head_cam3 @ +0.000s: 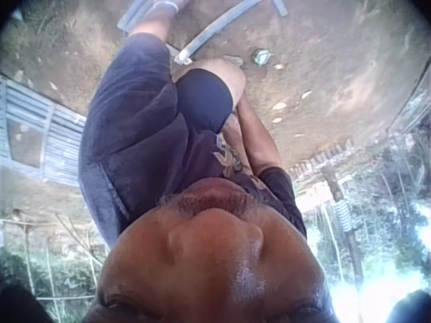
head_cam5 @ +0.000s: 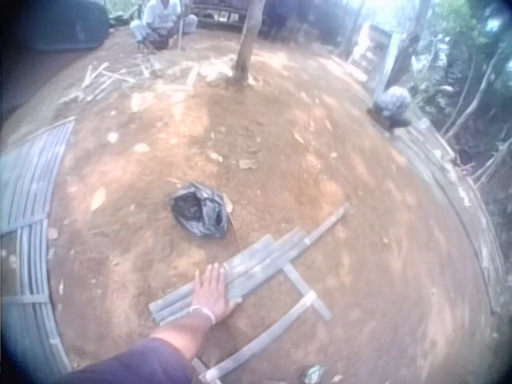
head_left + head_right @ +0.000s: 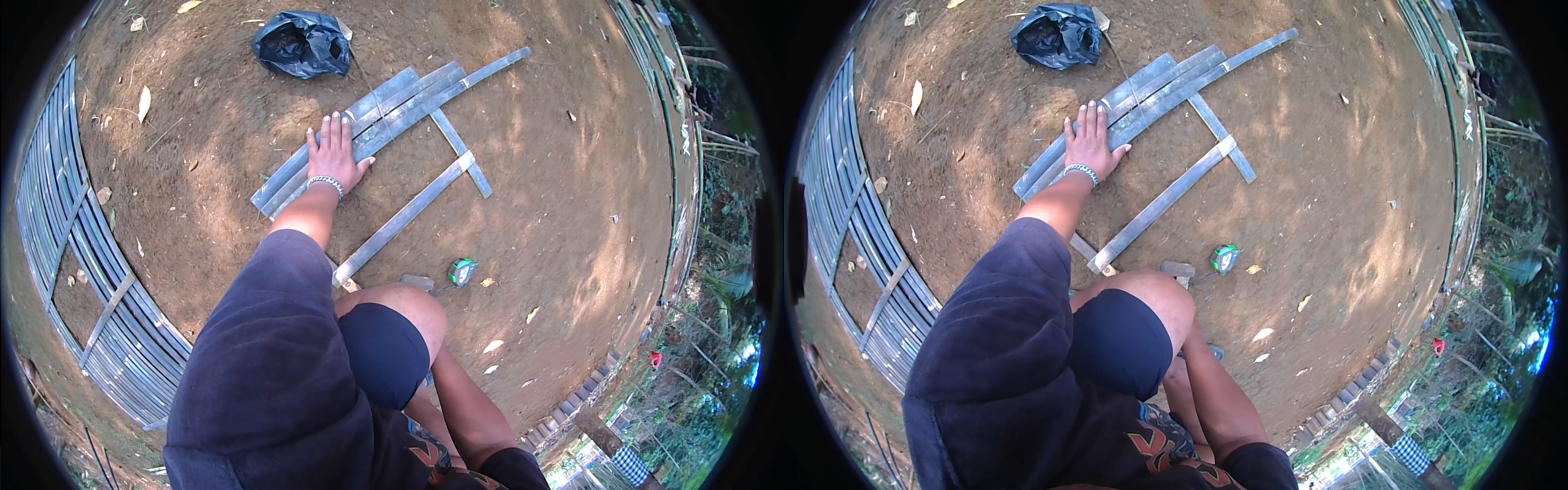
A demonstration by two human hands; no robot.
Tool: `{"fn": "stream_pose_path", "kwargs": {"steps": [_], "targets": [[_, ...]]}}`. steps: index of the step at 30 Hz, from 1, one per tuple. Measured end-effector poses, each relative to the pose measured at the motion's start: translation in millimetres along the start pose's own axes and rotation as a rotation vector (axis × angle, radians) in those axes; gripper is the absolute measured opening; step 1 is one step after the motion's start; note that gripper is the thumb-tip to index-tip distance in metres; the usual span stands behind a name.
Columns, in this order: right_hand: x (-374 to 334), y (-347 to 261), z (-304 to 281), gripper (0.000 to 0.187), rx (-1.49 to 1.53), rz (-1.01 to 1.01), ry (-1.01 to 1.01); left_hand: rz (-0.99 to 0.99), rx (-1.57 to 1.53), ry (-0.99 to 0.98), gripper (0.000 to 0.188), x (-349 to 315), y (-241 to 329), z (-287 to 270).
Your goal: The person assembles a rectangular bamboo frame on the ground. They measure bamboo strips with a tape measure, position them into a frame, and secure the joints by hammering nails with a wooden mallet.
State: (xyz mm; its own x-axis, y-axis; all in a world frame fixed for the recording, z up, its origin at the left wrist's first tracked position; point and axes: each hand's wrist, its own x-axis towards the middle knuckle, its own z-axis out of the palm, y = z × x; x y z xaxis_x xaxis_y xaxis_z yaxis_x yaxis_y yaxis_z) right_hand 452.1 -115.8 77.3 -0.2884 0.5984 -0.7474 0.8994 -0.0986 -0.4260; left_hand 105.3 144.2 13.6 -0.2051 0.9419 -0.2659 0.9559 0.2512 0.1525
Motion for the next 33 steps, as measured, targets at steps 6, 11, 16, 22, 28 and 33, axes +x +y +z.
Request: {"fn": "stream_pose_path", "kwargs": {"steps": [6, 11, 16, 22, 28, 33], "targets": [[-30.3, 8.7, 2.7, 0.054, 0.013, -0.047, 0.081, -0.014, -0.010, -0.026, 0.103, 1.4, 3.9, -4.3], [-63.5, -20.8, -1.6, 0.059, 0.202, 0.293, 0.086, -0.036, 0.022, -0.055, 0.106, -0.6, 1.1, -0.5], [-72.4, -17.0, 4.2, 0.068, 0.309, 0.358, 0.071, -0.038, 0.042, -0.152, 0.113, -0.7, 7.3, -9.7], [-60.5, 23.8, 30.2, 0.068, 0.459, 0.308, 0.130, -0.083, -0.039, -0.100, 0.119, -16.7, 8.4, -23.0], [-52.7, 22.1, 12.4, 0.076, 0.502, 0.241, 0.085, -0.254, -0.107, 0.000, 0.110, -152.7, -53.2, -30.2], [-132.6, 6.5, -40.4, 0.067, 0.497, 0.184, 0.034, -0.569, -0.112, -0.864, 0.087, -326.8, -134.5, -97.1]]}}
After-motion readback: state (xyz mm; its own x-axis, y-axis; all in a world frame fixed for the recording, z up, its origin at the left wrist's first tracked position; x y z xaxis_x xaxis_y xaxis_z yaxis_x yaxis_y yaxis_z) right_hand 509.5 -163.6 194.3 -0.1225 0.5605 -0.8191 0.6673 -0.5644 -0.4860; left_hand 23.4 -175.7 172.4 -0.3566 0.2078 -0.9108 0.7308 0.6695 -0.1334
